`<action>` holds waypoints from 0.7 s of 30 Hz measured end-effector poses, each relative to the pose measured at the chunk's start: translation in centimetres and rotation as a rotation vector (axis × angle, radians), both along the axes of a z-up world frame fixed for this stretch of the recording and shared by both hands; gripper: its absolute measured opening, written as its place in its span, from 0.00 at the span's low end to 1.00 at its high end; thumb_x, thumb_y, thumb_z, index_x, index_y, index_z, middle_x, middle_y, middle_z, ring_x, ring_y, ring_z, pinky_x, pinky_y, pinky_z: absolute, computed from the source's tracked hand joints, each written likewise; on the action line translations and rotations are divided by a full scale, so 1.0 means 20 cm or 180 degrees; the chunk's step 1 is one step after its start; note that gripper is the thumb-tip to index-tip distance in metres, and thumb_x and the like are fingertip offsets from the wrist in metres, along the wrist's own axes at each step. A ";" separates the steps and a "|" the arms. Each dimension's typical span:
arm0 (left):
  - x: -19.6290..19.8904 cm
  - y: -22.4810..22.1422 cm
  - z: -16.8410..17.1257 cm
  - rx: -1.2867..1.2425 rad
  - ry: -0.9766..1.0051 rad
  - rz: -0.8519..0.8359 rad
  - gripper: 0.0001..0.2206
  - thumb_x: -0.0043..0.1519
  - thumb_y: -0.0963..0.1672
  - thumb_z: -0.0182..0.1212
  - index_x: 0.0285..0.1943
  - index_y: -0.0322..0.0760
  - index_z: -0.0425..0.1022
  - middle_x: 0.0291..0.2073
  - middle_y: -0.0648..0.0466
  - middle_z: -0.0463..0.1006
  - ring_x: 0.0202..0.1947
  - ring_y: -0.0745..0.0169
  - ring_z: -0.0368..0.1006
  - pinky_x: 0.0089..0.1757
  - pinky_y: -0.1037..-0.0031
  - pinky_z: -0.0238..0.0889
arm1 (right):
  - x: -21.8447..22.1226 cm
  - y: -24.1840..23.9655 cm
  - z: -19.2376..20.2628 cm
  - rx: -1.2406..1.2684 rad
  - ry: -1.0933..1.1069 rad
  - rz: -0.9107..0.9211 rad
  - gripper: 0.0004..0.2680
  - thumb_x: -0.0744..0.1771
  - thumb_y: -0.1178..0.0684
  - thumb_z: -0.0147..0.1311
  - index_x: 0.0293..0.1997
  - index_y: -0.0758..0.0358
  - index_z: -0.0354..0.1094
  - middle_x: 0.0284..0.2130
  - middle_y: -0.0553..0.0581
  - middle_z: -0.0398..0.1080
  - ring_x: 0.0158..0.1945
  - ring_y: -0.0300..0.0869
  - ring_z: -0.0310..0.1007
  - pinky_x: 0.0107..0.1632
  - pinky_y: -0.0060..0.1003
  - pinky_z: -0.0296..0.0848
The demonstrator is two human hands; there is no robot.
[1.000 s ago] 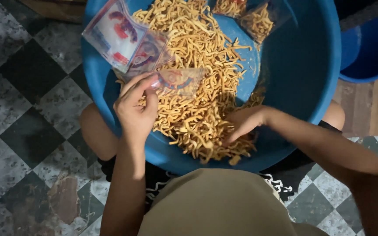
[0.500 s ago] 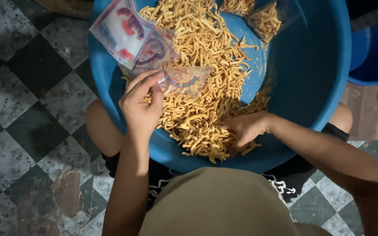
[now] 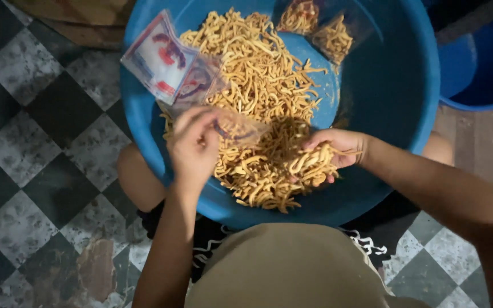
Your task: Manually packing noodle-like snacks from a large blue basin into small individual plastic bags.
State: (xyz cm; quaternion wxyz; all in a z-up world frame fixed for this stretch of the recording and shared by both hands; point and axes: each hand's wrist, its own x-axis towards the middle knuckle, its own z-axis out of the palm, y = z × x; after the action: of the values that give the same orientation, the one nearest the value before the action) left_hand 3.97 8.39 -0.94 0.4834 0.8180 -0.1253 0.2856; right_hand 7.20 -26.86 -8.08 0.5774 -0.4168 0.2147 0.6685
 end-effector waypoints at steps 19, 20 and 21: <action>-0.18 -0.41 0.29 0.1172 0.1911 -0.1068 0.22 0.56 0.36 0.60 0.61 0.15 0.70 0.67 0.20 0.62 0.39 0.30 0.80 0.35 0.58 0.81 | -0.18 0.14 0.88 0.0631 -0.1252 -0.2234 0.20 0.65 0.50 0.51 0.64 0.71 0.68 0.54 0.70 0.74 0.54 0.58 0.77 0.54 0.56 0.79; -0.17 -0.41 0.28 0.1151 0.1689 -0.1077 0.22 0.55 0.35 0.63 0.59 0.11 0.69 0.65 0.14 0.62 0.31 0.38 0.82 0.33 0.69 0.81 | -0.19 0.12 0.91 0.0913 -0.1322 -0.2408 0.17 0.67 0.53 0.53 0.56 0.79 0.70 0.54 0.77 0.71 0.55 0.60 0.74 0.58 0.59 0.75; -0.17 -0.41 0.30 0.1146 0.1693 -0.1057 0.22 0.55 0.35 0.63 0.59 0.11 0.69 0.65 0.14 0.62 0.31 0.38 0.82 0.33 0.69 0.81 | -0.19 0.13 0.93 0.0917 -0.1318 -0.2388 0.17 0.67 0.53 0.53 0.56 0.79 0.70 0.54 0.77 0.71 0.55 0.60 0.74 0.58 0.59 0.75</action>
State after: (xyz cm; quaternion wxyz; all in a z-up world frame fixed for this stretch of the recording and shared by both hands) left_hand 0.60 0.13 5.02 0.3871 0.9042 -0.1746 -0.0461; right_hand 3.30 -24.31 10.46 0.8626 -0.3505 0.1356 0.3385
